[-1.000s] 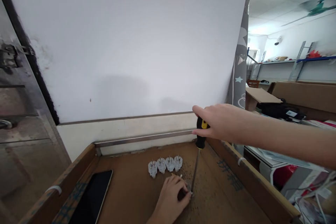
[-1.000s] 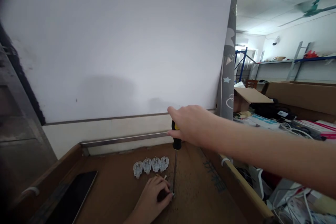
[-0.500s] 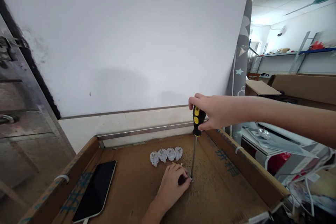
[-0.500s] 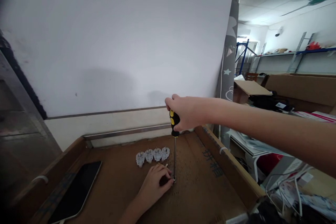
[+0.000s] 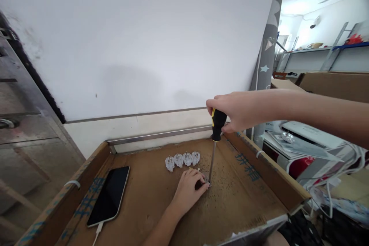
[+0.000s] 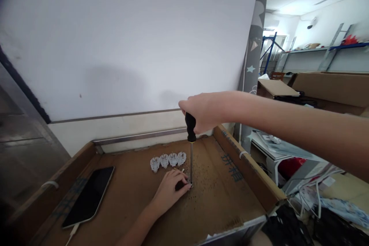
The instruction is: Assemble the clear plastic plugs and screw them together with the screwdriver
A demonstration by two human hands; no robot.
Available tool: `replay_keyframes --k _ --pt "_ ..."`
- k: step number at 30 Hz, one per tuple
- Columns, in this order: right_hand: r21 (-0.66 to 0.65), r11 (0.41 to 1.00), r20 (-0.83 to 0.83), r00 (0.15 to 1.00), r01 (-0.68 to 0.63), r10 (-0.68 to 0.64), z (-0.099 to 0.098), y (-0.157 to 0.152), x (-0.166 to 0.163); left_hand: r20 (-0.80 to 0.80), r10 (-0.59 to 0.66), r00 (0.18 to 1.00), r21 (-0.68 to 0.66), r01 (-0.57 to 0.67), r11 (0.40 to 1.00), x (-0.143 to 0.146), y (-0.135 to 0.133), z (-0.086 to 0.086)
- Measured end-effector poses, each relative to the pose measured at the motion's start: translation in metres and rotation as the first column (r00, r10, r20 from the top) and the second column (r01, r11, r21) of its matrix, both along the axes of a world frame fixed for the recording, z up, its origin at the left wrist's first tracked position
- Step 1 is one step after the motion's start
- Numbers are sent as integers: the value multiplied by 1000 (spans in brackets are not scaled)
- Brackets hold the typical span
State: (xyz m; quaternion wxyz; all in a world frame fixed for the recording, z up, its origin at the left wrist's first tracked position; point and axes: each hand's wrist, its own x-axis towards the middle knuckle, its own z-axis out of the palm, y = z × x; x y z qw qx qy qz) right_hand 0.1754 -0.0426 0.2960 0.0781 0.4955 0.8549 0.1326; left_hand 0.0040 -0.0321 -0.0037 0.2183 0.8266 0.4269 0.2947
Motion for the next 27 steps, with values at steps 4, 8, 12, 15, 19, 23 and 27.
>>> replay_keyframes --k 4,8,12,15,19,23,27 --pt "16 995 58 993 98 -99 4 -4 3 -3 -10 1000 -3 10 1000 0 0 0" --pt "47 986 148 975 158 -163 8 -16 -6 -7 -13 1000 -3 13 1000 -1 2 0" --pt "40 979 208 956 202 -206 13 -21 -17 -12 -15 1000 3 15 1000 0 2 -1" --pt "29 964 218 939 265 -265 13 -13 -20 -18 -29 999 10 29 1000 -1 2 -2" --pt "33 988 118 981 150 -153 7 -1 -17 -23 -27 999 16 28 999 -1 1 -2" --pt "-100 993 -121 991 -65 53 -1 -7 -8 -26 -13 1000 20 13 1000 0 1 -1" --pt "-46 990 -328 938 -137 114 -19 -21 3 -16 -23 1000 17 24 1000 -1 1 0"
